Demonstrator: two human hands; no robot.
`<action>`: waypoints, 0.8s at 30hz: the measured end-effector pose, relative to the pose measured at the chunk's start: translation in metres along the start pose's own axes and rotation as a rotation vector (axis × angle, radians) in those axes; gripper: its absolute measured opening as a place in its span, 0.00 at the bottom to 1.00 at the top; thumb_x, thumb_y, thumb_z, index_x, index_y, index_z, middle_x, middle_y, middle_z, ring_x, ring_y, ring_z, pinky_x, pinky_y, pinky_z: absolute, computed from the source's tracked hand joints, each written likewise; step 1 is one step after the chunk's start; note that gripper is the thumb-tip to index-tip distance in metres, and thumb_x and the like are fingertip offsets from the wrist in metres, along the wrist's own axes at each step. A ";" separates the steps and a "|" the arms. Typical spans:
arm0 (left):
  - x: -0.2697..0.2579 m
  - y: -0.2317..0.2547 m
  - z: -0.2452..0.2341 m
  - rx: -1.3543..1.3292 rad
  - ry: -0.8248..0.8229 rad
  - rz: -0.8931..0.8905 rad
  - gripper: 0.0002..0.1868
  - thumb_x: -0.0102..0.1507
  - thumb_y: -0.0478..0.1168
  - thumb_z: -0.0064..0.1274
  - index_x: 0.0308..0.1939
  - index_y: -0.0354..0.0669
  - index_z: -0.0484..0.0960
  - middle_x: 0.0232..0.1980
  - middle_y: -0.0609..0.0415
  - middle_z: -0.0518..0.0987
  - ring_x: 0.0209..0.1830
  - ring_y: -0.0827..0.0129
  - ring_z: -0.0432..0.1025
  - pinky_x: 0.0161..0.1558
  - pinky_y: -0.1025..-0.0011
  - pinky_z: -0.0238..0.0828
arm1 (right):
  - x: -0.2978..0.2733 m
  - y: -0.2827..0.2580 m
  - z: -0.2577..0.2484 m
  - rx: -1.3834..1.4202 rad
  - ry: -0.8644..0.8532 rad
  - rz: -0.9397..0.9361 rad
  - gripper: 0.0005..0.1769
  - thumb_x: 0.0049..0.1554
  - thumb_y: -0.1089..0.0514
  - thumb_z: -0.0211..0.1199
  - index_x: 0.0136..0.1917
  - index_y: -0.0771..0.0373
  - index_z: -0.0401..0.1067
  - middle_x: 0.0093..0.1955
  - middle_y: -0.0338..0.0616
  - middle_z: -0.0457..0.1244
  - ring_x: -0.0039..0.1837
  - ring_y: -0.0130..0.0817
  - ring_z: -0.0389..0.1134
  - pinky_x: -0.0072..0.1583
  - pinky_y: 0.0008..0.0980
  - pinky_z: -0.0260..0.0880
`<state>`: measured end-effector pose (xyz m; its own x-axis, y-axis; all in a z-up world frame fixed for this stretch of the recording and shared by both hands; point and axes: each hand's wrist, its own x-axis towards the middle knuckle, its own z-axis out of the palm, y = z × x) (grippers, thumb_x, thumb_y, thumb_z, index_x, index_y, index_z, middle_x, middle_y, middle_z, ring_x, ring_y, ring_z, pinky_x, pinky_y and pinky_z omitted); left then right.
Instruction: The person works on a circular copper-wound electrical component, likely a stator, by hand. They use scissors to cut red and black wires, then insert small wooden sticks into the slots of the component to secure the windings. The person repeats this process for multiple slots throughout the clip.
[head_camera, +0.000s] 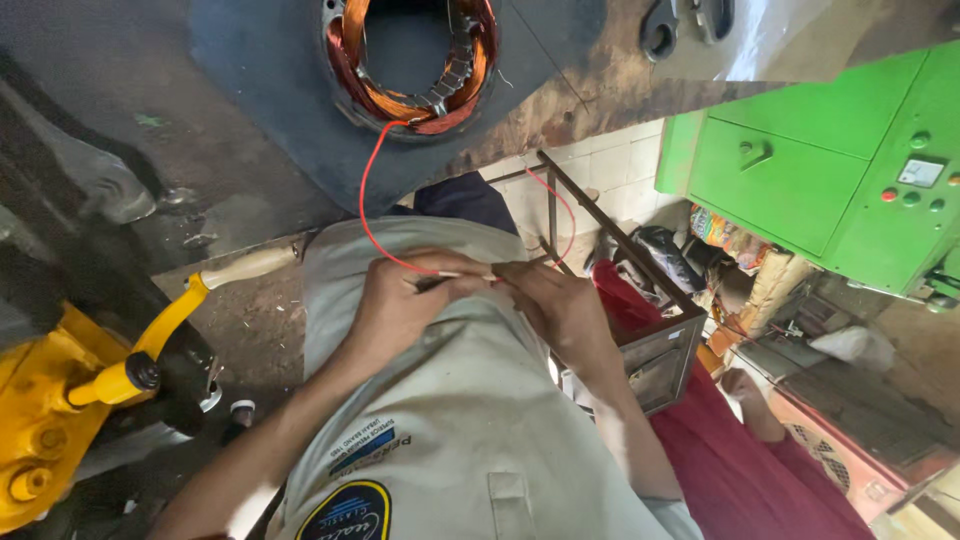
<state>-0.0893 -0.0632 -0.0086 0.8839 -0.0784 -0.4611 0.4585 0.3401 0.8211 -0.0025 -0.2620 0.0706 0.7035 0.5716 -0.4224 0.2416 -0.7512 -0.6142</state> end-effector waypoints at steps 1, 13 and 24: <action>0.000 0.002 -0.003 -0.091 0.056 -0.073 0.10 0.66 0.30 0.59 0.51 0.37 0.86 0.47 0.54 0.87 0.44 0.77 0.79 0.46 0.78 0.77 | 0.004 0.002 -0.006 -0.014 0.029 -0.016 0.17 0.55 0.66 0.65 0.58 0.62 0.75 0.55 0.49 0.71 0.54 0.47 0.74 0.53 0.36 0.75; 0.035 0.032 0.008 0.227 0.187 0.124 0.19 0.63 0.28 0.58 0.58 0.33 0.75 0.45 0.47 0.84 0.44 0.67 0.80 0.43 0.71 0.76 | 0.066 -0.030 -0.007 0.185 0.025 -0.139 0.32 0.62 0.60 0.63 0.76 0.63 0.57 0.70 0.57 0.60 0.68 0.57 0.68 0.68 0.42 0.70; 0.050 0.090 -0.036 0.807 0.280 0.405 0.20 0.68 0.35 0.62 0.64 0.49 0.80 0.56 0.53 0.78 0.48 0.60 0.79 0.47 0.64 0.78 | 0.076 0.008 -0.004 0.177 0.038 -0.068 0.09 0.62 0.63 0.67 0.57 0.65 0.75 0.43 0.48 0.66 0.44 0.41 0.68 0.47 0.35 0.67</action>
<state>-0.0067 -0.0030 0.0303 0.9837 0.1666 -0.0679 0.1395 -0.4677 0.8728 0.0558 -0.2257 0.0366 0.7149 0.6040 -0.3523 0.1707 -0.6394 -0.7497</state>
